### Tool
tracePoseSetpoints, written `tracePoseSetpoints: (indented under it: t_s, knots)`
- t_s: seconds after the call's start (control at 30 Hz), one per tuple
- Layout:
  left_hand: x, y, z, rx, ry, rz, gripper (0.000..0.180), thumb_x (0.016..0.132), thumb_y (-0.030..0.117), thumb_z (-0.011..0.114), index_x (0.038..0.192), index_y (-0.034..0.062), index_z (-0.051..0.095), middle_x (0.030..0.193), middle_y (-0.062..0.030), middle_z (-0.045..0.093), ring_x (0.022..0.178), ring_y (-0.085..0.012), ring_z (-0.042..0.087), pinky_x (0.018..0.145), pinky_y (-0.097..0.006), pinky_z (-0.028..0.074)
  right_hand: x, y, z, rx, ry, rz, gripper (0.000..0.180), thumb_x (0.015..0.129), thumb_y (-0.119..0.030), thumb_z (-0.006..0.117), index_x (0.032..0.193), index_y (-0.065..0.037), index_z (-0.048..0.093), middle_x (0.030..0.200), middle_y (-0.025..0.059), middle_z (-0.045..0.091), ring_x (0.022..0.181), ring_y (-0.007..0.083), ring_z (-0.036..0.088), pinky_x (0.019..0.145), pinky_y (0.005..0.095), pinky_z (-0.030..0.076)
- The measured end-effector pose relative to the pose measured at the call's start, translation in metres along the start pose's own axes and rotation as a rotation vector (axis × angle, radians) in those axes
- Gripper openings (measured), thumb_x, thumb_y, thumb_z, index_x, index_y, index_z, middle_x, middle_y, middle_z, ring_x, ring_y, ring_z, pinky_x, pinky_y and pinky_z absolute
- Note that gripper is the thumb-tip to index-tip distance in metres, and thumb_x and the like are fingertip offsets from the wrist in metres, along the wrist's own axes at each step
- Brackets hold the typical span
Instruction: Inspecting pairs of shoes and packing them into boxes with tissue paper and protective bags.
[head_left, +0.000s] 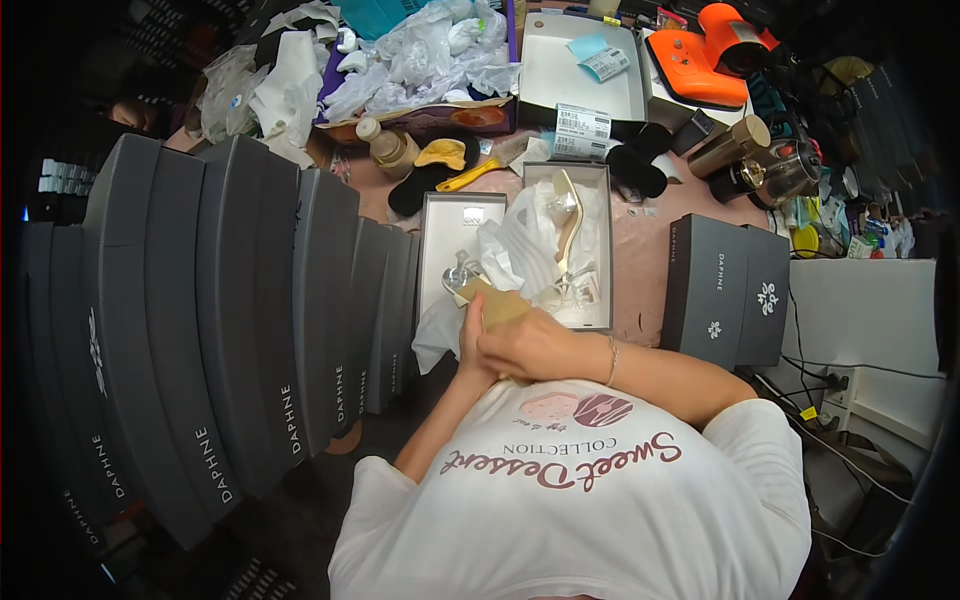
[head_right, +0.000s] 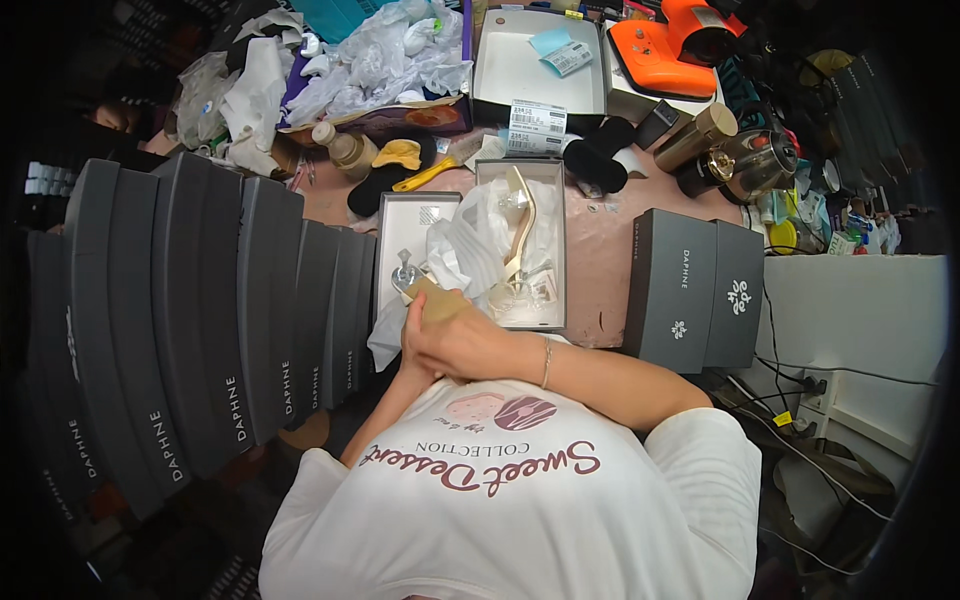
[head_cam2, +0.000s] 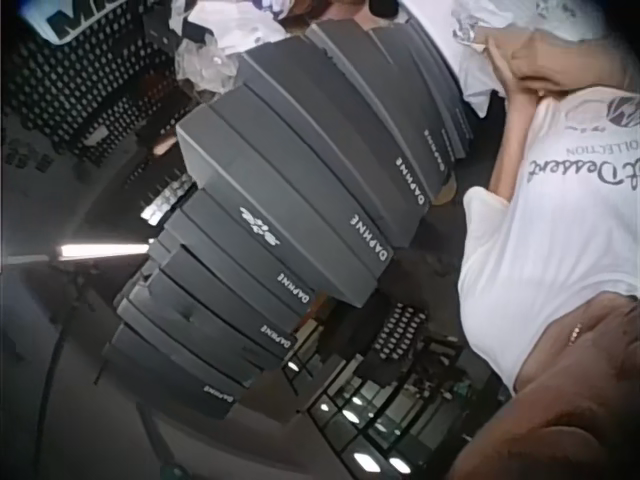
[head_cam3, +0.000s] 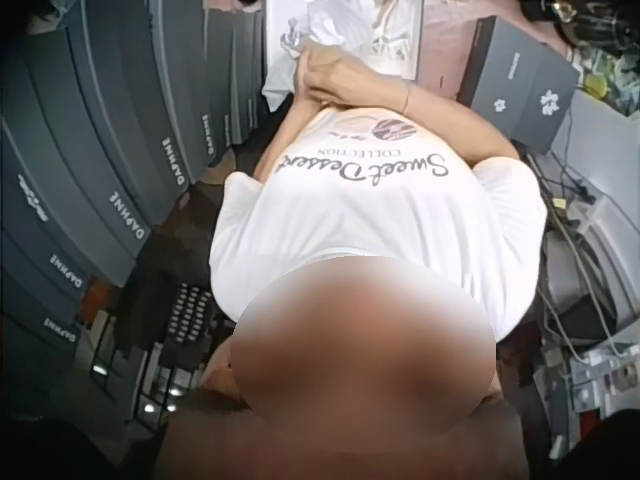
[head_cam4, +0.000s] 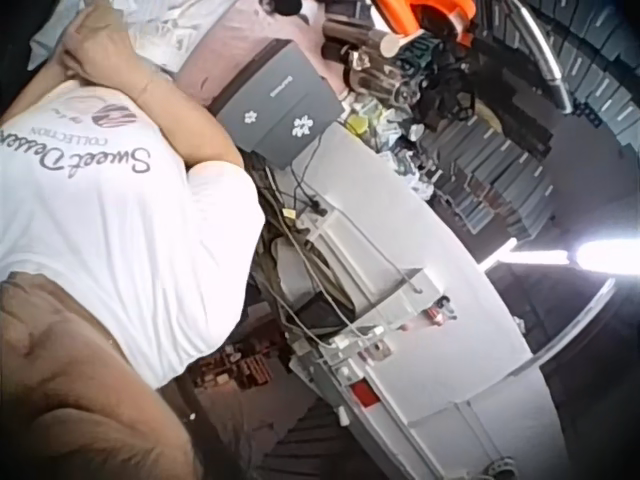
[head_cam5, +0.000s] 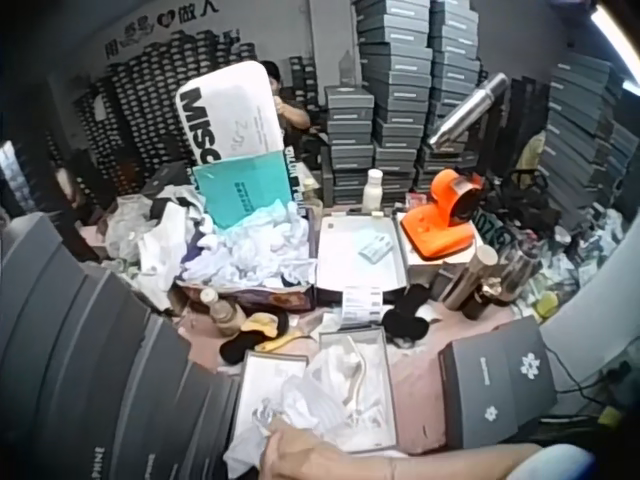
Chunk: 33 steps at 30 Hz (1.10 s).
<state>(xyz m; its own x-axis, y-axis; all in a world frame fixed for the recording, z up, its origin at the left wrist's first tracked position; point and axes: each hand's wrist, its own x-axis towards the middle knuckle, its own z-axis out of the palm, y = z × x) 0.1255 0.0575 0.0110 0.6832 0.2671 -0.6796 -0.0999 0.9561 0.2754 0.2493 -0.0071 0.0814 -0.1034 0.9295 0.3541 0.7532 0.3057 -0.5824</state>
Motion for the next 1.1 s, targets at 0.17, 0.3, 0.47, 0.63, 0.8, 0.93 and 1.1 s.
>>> tracePoseSetpoints:
  t_s: [0.17, 0.3, 0.47, 0.63, 0.8, 0.93, 1.1]
  knots:
    - [-0.001, -0.007, -0.002, 0.011, 0.087, -0.031, 0.052, 0.095, 0.051, 0.034, 0.124, 0.01, 0.049, 0.112, -0.0134, 0.06, 0.104, -0.03, 0.06, 0.093, -0.046, 0.048, -0.013, 0.018, -0.004, 0.253, -0.006, 0.184, 0.017, 0.083, -0.02, 0.063, 0.078, -0.006, 0.055, 0.071, 0.0107, 0.058, 0.062, 0.0322, 0.059, 0.053, 0.04, 0.046]
    - [0.008, 0.001, -0.008, -0.046, -0.106, -0.092, 0.056, 0.094, 0.05, 0.034, 0.124, 0.0056, 0.049, 0.115, -0.0169, 0.058, 0.108, -0.0298, 0.057, 0.095, -0.045, 0.046, -0.026, 0.023, -0.012, 0.218, -0.035, 0.115, 0.018, 0.084, -0.021, 0.063, 0.077, -0.006, 0.056, 0.069, 0.0106, 0.056, 0.061, 0.0311, 0.059, 0.052, 0.0383, 0.045]
    - [0.016, -0.004, -0.026, 0.028, -0.068, -0.046, 0.055, 0.095, 0.048, 0.036, 0.125, 0.0042, 0.048, 0.116, -0.0144, 0.058, 0.111, -0.0282, 0.056, 0.095, -0.042, 0.045, -0.036, 0.011, -0.022, 0.292, -0.114, 0.185, 0.02, 0.085, -0.022, 0.063, 0.074, -0.007, 0.054, 0.068, 0.0112, 0.055, 0.059, 0.0312, 0.058, 0.05, 0.0385, 0.045]
    - [0.005, 0.001, 0.003, 0.02, -0.015, -0.096, 0.054, 0.093, 0.049, 0.038, 0.123, 0.0053, 0.05, 0.113, -0.0137, 0.06, 0.105, -0.0278, 0.059, 0.092, -0.042, 0.047, -0.032, 0.038, 0.0, 0.183, 0.093, 0.243, 0.021, 0.085, -0.023, 0.062, 0.074, -0.007, 0.054, 0.069, 0.0116, 0.056, 0.06, 0.0324, 0.057, 0.051, 0.0389, 0.044]
    - [0.003, 0.0, -0.002, -0.027, -0.035, -0.084, 0.052, 0.094, 0.049, 0.038, 0.121, 0.0058, 0.052, 0.112, -0.0128, 0.06, 0.099, -0.0264, 0.062, 0.084, -0.04, 0.052, -0.043, 0.008, -0.014, 0.311, -0.06, 0.177, 0.022, 0.084, -0.023, 0.062, 0.074, -0.006, 0.053, 0.069, 0.0119, 0.056, 0.059, 0.0328, 0.056, 0.051, 0.0385, 0.045]
    - [-0.002, 0.0, 0.006, 0.027, -0.035, -0.083, 0.054, 0.095, 0.047, 0.037, 0.121, 0.0032, 0.051, 0.109, -0.0148, 0.06, 0.1, -0.027, 0.06, 0.089, -0.041, 0.049, -0.023, 0.044, -0.002, 0.206, 0.051, 0.234, 0.021, 0.083, -0.022, 0.064, 0.075, -0.006, 0.054, 0.068, 0.0109, 0.056, 0.058, 0.0319, 0.057, 0.051, 0.0376, 0.045]
    - [0.015, 0.019, 0.009, -0.037, -0.094, -0.037, 0.054, 0.095, 0.047, 0.038, 0.121, 0.0011, 0.051, 0.108, -0.0149, 0.061, 0.098, -0.0254, 0.06, 0.089, -0.041, 0.048, -0.025, 0.007, -0.026, 0.19, -0.141, 0.121, 0.02, 0.084, -0.021, 0.064, 0.077, -0.006, 0.055, 0.069, 0.0098, 0.056, 0.06, 0.0297, 0.059, 0.052, 0.0363, 0.045]
